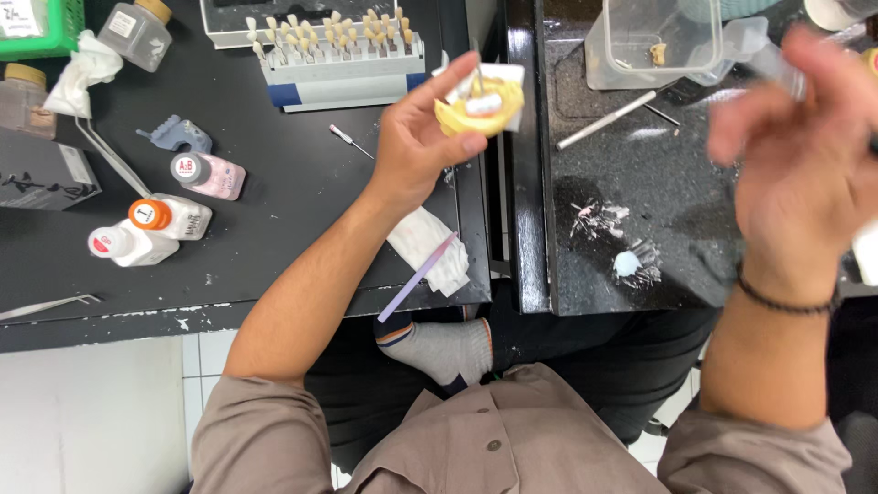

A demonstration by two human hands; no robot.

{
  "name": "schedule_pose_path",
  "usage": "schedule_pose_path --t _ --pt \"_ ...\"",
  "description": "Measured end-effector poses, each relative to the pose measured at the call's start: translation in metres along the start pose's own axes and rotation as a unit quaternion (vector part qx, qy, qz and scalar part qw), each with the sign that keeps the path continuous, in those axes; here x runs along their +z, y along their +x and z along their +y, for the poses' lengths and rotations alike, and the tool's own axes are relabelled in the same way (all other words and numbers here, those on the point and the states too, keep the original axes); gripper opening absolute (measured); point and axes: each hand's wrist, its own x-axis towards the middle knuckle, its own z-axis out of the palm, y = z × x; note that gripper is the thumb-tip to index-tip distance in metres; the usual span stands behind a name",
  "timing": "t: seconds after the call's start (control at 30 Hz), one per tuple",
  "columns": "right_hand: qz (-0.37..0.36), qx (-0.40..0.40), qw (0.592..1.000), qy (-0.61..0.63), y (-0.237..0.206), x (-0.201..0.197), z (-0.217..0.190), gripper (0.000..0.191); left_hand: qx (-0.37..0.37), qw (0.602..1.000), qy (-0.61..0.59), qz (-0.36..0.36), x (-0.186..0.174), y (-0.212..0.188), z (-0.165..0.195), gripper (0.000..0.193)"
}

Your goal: The person holds a plaster dental model with a prosthetic restoration and uses a fine brush to apply and shape white porcelain material on the prosthesis. They periodically dip the brush, wipe it on a tissue, and rotate the model to work on different areas of the restoration.

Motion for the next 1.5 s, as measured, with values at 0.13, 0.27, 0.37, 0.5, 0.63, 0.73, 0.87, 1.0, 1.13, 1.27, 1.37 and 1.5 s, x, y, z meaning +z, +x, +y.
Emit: schedule_pose_path --t 0.13,0.27,0.37,0.5,0.63,0.73,0.87,1.0,1.13,1.27,1.37,1.5 --pt "0.043 0.085 0.995 0.017 -0.072 -0.002 -0.006 0.041 -0.005 1.0 -0.029 0.008 0.004 0.002 0.008 0.079" --pt "0.108 0.158 0.981 -0.008 -0.118 -0.004 0.004 0.014 -0.006 0.999 -0.032 0.006 0.008 0.0 0.01 0.078" --pt "0.129 0.168 0.976 -0.05 -0.137 -0.01 0.007 0.011 -0.008 0.999 -0.034 0.01 0.009 0.0 0.01 0.079" --pt "0.108 0.181 0.968 -0.135 -0.145 -0.018 0.01 0.021 -0.007 0.999 -0.034 0.016 0.01 0.001 0.009 0.08" --pt "0.1 0.183 0.968 -0.14 -0.144 -0.021 0.011 0.023 -0.012 0.999 -0.036 0.012 0.009 0.001 0.011 0.08" --pt "0.102 0.188 0.964 -0.156 -0.143 -0.02 0.011 0.023 -0.024 0.999 -0.037 0.016 0.01 -0.001 0.012 0.081" --pt "0.099 0.191 0.963 -0.165 -0.141 -0.016 0.009 0.022 -0.018 0.999 -0.04 0.012 0.011 -0.001 0.011 0.081" --pt "0.095 0.194 0.961 -0.172 -0.139 -0.012 0.006 0.02 -0.009 1.0 -0.024 0.006 0.01 -0.001 0.012 0.08" --pt "0.094 0.192 0.961 -0.178 -0.138 -0.009 0.005 0.017 -0.018 0.999 -0.029 0.01 0.01 -0.001 0.012 0.08" --pt "0.092 0.204 0.96 -0.168 -0.136 -0.007 0.004 0.016 -0.008 1.0 -0.021 0.006 0.01 -0.001 0.011 0.08" --pt "0.094 0.215 0.957 -0.168 -0.137 -0.009 0.005 0.015 -0.007 1.0 -0.018 0.005 0.01 -0.001 0.011 0.081" --pt "0.098 0.22 0.96 -0.146 -0.14 -0.015 0.009 0.016 -0.008 1.0 -0.023 0.002 0.011 -0.002 0.01 0.081"
